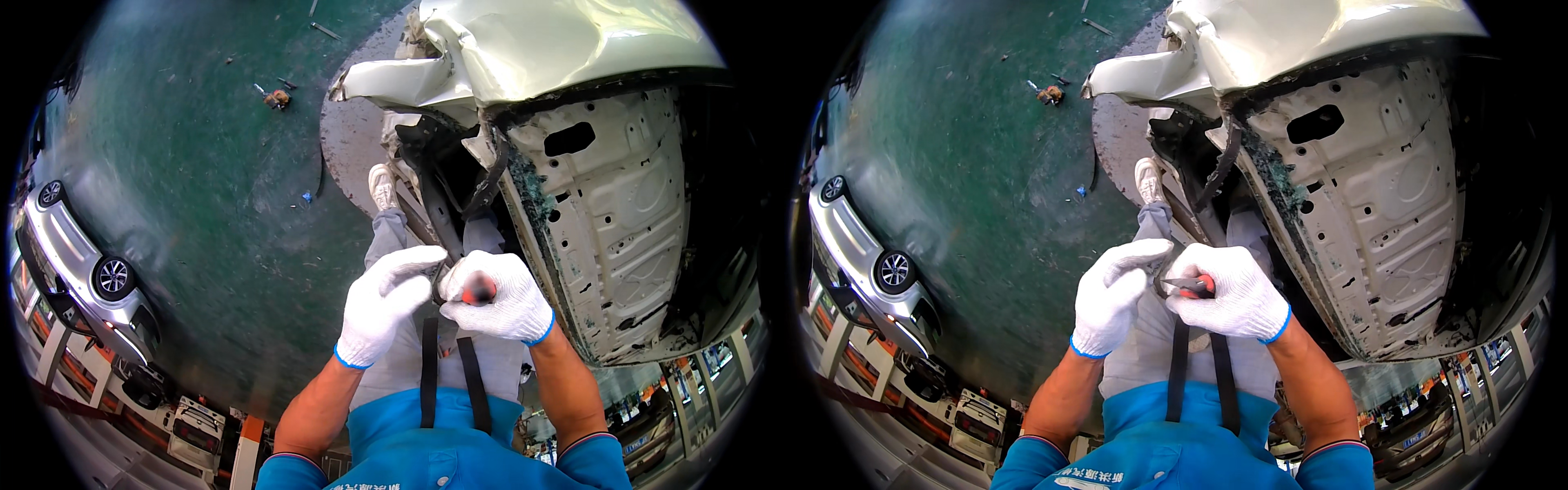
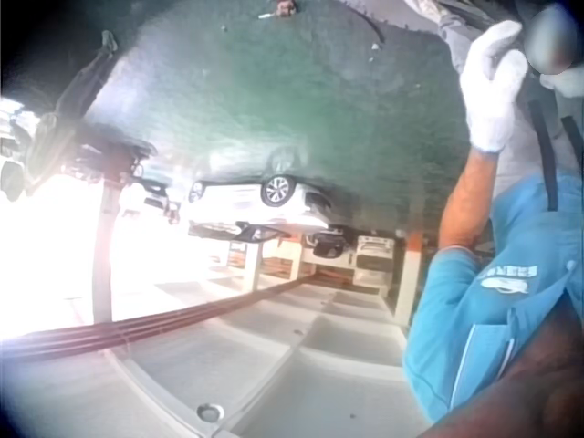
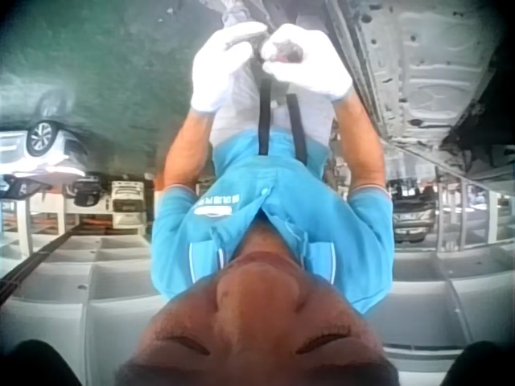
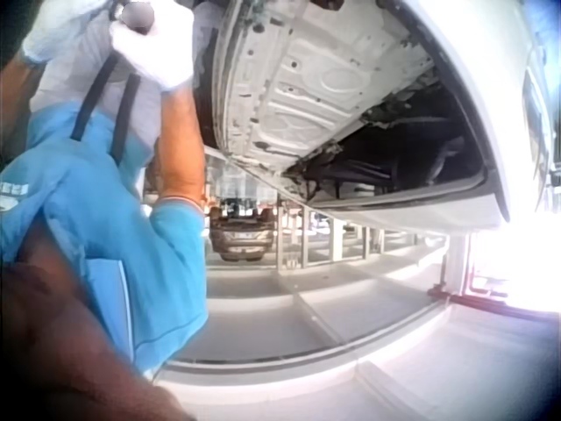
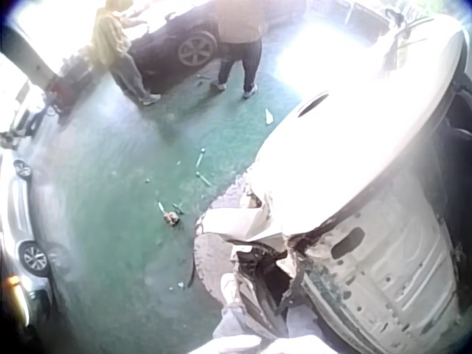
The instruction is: The person uses a utility knife to scrape and peel away old sealant from the windshield frame of a white car. They carefully work along the edges of the metal frame, removing the black adhesive material in strips.
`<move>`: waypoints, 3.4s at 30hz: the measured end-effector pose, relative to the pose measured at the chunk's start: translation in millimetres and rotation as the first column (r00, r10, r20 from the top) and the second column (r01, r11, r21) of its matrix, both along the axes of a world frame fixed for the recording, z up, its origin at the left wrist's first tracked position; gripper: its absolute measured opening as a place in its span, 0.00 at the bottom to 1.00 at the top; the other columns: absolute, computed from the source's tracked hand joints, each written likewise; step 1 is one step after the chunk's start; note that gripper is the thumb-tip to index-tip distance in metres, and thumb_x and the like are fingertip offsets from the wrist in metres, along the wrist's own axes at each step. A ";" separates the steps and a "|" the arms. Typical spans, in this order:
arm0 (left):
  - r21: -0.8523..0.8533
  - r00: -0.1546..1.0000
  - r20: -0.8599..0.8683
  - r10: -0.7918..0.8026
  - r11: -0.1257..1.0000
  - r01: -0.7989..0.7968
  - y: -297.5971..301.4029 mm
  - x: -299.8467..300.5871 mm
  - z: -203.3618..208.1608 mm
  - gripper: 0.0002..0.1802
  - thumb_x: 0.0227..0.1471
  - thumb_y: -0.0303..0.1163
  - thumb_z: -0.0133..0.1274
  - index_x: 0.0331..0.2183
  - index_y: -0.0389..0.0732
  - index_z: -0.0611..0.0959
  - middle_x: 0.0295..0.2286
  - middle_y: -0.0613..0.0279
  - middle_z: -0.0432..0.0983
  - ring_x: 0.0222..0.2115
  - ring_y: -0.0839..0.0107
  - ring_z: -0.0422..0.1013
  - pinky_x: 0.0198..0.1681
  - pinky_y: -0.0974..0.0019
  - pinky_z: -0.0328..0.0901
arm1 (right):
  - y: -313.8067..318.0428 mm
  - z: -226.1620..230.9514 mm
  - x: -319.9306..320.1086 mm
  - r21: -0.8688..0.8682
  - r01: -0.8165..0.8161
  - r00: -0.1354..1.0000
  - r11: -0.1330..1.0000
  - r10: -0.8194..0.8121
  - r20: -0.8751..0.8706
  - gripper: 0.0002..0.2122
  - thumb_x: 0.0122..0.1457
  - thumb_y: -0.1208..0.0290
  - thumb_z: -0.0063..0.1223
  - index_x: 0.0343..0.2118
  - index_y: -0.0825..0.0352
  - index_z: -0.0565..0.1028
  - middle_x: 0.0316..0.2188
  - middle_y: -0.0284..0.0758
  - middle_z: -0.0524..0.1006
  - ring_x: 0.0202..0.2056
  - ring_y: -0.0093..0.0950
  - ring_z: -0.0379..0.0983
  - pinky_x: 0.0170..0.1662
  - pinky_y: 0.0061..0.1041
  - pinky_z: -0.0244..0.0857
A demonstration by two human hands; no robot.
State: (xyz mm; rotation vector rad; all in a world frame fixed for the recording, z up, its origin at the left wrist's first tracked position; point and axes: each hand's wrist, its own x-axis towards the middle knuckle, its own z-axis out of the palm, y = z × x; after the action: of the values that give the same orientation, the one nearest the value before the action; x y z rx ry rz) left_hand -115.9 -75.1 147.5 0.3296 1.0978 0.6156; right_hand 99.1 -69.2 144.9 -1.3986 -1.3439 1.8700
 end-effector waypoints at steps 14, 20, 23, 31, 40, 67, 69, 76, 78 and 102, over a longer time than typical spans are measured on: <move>0.137 0.963 -0.014 -0.269 0.954 0.268 7.0 -12.0 -1.2 0.24 0.43 0.25 0.74 0.43 0.35 0.84 0.44 0.59 0.78 0.45 0.70 0.75 0.51 0.66 0.69 | -1.2 -5.7 3.4 -0.017 -0.024 0.982 1.000 0.020 -0.188 0.08 0.46 0.77 0.66 0.28 0.66 0.77 0.25 0.37 0.80 0.25 0.30 0.79 0.32 0.26 0.72; 0.095 0.981 0.046 -0.189 0.978 0.184 2.8 -12.5 -1.2 0.25 0.36 0.16 0.74 0.40 0.33 0.83 0.45 0.55 0.78 0.45 0.69 0.75 0.49 0.65 0.70 | 0.0 -3.3 4.3 -0.040 -0.025 0.988 0.999 0.018 -0.154 0.08 0.46 0.77 0.68 0.28 0.65 0.77 0.24 0.34 0.80 0.24 0.25 0.77 0.31 0.24 0.70; 0.025 0.984 0.080 -0.159 0.987 0.158 4.9 -12.7 -1.7 0.25 0.34 0.13 0.73 0.39 0.31 0.84 0.45 0.54 0.78 0.44 0.68 0.76 0.47 0.65 0.71 | 1.6 -2.9 4.8 -0.024 -0.029 0.990 0.999 0.026 -0.136 0.08 0.46 0.76 0.68 0.28 0.65 0.77 0.23 0.33 0.79 0.24 0.24 0.77 0.31 0.24 0.70; -0.076 0.991 0.071 -0.115 0.990 0.120 4.3 -13.1 1.6 0.20 0.42 0.17 0.67 0.42 0.29 0.86 0.43 0.52 0.80 0.41 0.67 0.78 0.44 0.66 0.73 | -0.6 -6.2 7.1 -0.051 -0.038 0.987 0.998 0.029 -0.157 0.09 0.46 0.76 0.69 0.30 0.65 0.79 0.24 0.33 0.79 0.24 0.26 0.77 0.31 0.25 0.70; -0.011 0.988 -0.140 0.068 0.997 -0.071 -8.0 -3.4 6.2 0.12 0.57 0.21 0.58 0.44 0.29 0.85 0.39 0.55 0.82 0.34 0.75 0.76 0.37 0.73 0.70 | -8.0 -8.9 6.9 -0.191 0.035 0.967 0.981 -0.082 -0.242 0.09 0.46 0.78 0.69 0.29 0.66 0.79 0.29 0.36 0.82 0.29 0.27 0.80 0.35 0.25 0.73; -0.104 0.883 -0.460 -0.092 0.993 0.049 -1.3 -74.1 -56.7 0.23 0.63 0.33 0.56 0.57 0.33 0.77 0.40 0.56 0.81 0.32 0.75 0.75 0.37 0.72 0.71 | 6.3 -14.7 -22.8 -0.099 -0.044 0.997 0.994 0.049 0.053 0.08 0.49 0.75 0.66 0.32 0.66 0.78 0.25 0.38 0.77 0.24 0.33 0.74 0.34 0.27 0.71; -0.093 0.956 -0.289 -0.037 0.996 0.010 -3.3 -56.4 -31.3 0.25 0.62 0.28 0.54 0.59 0.32 0.74 0.39 0.57 0.80 0.31 0.78 0.74 0.36 0.74 0.70 | 9.7 -12.6 -27.5 -0.079 -0.072 0.994 0.994 0.078 0.077 0.07 0.49 0.76 0.64 0.32 0.66 0.77 0.26 0.39 0.77 0.25 0.35 0.75 0.34 0.28 0.71; -0.136 0.956 -0.276 -0.099 0.989 0.063 4.0 -31.6 -4.9 0.21 0.54 0.21 0.63 0.51 0.34 0.80 0.37 0.60 0.82 0.33 0.76 0.78 0.31 0.74 0.72 | 13.7 -13.3 -34.7 -0.012 -0.136 0.984 0.991 0.136 0.111 0.07 0.50 0.75 0.65 0.32 0.66 0.78 0.25 0.39 0.78 0.27 0.35 0.76 0.35 0.29 0.72; -0.120 0.961 -0.269 -0.057 0.993 0.025 4.7 -30.5 -3.6 0.19 0.54 0.21 0.63 0.49 0.33 0.81 0.36 0.59 0.83 0.33 0.75 0.78 0.32 0.74 0.72 | 17.2 -10.1 -34.5 -0.139 -0.125 0.985 0.982 0.140 0.103 0.09 0.50 0.73 0.67 0.32 0.66 0.78 0.25 0.38 0.77 0.26 0.32 0.75 0.34 0.28 0.71; 0.039 0.916 -0.096 -0.389 0.918 0.394 18.7 -53.3 -10.2 0.14 0.57 0.19 0.56 0.46 0.30 0.84 0.36 0.55 0.84 0.31 0.75 0.78 0.36 0.70 0.74 | -1.9 -26.8 -29.0 -0.679 0.053 0.944 0.733 -0.258 -0.204 0.15 0.40 0.78 0.77 0.28 0.67 0.78 0.26 0.31 0.79 0.30 0.20 0.75 0.37 0.22 0.68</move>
State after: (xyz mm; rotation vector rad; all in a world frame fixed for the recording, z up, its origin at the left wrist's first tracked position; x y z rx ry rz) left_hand -169.2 -56.3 137.3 0.6145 1.0594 0.2762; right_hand 70.1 -71.2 118.1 -1.4016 -0.3784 2.4390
